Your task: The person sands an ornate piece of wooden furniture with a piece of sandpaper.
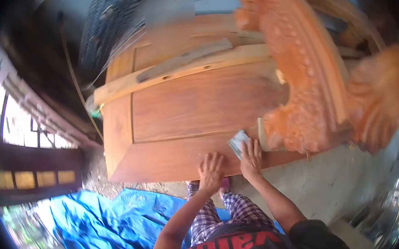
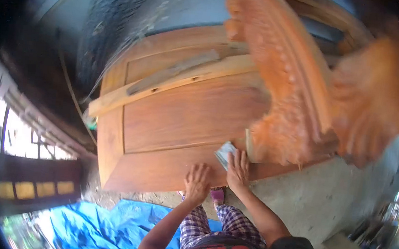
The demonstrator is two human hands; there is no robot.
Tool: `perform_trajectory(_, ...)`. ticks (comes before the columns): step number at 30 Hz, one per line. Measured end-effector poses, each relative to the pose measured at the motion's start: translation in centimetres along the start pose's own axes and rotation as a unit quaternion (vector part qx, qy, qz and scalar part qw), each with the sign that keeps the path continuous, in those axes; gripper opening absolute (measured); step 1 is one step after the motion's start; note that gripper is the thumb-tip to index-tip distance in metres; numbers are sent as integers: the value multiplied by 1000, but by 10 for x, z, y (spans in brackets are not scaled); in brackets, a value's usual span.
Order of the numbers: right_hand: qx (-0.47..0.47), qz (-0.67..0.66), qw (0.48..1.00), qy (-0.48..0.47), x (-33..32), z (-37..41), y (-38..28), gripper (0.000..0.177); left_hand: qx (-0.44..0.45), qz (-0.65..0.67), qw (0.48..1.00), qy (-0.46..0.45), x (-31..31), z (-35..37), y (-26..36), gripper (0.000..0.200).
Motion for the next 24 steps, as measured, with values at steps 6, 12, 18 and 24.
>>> perform_trajectory(6,-114,-80,984,-111,24,63,-51,53,7,59,995,81,-2,20,5,71)
perform_trajectory(12,-266,-146,935,-182,63,55,-189,62,-278,-14,947,158,-67,89,-133,68)
perform_trajectory(18,-481,-216,831,-179,143,-23,-378,60,-447,-115,854,241,-156,136,-284,77)
perform_trajectory(24,-414,-119,902,-26,214,-181,-501,48,-550,-107,789,252,-205,155,-365,88)
Point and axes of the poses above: each hand's wrist, its own z-axis away from the middle knuckle, its own x-axis out of the palm, y = z × x, the point moved 8 cm from there along -z, towards the middle knuckle, and after that the axes turned 15 degrees about y, right-handed, at the moved point
